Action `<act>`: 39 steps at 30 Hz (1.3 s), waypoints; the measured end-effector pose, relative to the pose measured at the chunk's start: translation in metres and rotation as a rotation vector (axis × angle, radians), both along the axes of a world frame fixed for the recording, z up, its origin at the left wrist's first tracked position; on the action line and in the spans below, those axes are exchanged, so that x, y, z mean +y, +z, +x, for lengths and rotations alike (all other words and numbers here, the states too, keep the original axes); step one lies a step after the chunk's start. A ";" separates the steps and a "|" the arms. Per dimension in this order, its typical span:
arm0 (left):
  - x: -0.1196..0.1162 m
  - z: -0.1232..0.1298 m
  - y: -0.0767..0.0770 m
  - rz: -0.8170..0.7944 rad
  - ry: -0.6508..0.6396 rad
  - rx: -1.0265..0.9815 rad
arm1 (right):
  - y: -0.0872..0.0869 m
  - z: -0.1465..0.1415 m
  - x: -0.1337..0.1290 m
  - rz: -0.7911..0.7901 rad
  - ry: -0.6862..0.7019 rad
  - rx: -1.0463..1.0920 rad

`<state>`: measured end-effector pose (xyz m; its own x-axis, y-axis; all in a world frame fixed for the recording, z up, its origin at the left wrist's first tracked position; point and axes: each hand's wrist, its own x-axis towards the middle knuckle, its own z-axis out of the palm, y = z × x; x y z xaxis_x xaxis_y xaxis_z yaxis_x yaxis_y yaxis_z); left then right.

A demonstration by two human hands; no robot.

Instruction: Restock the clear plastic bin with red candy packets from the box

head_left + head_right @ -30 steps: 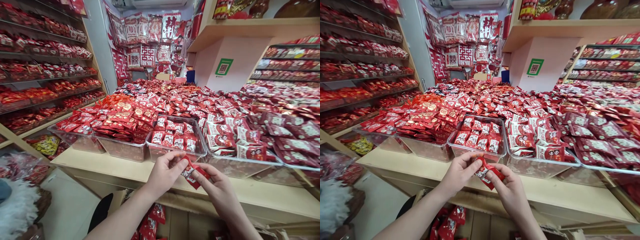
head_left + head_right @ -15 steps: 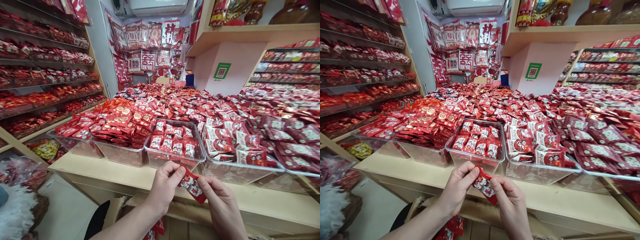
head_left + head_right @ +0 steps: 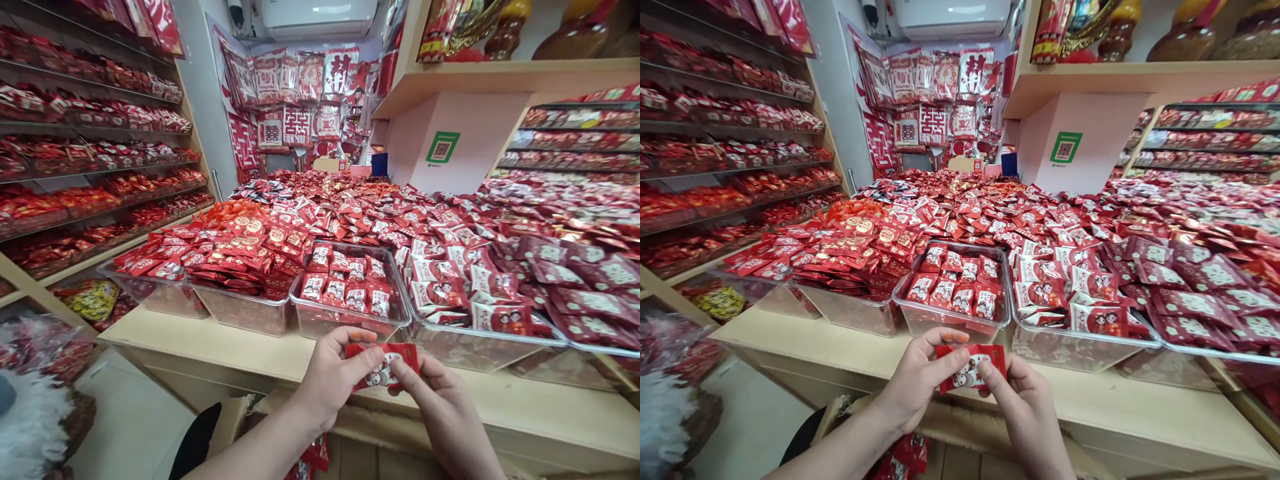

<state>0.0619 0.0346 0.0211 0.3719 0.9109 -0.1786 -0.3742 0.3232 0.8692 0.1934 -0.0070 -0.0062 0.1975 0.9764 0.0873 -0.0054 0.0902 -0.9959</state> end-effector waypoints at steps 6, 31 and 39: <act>0.002 -0.001 0.005 -0.037 -0.044 -0.017 | 0.001 0.004 0.000 0.036 -0.073 -0.009; 0.040 -0.009 0.044 0.539 -0.028 0.463 | 0.052 0.005 0.020 0.879 -0.067 -1.381; 0.124 0.001 0.057 0.865 -0.041 1.210 | 0.094 0.003 0.136 0.528 -0.023 -1.701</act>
<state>0.0625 0.1584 0.0785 0.4238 0.8861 0.1877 0.6937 -0.4508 0.5618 0.1959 0.1289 0.0881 -0.4240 0.7781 0.4634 0.9056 0.3565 0.2300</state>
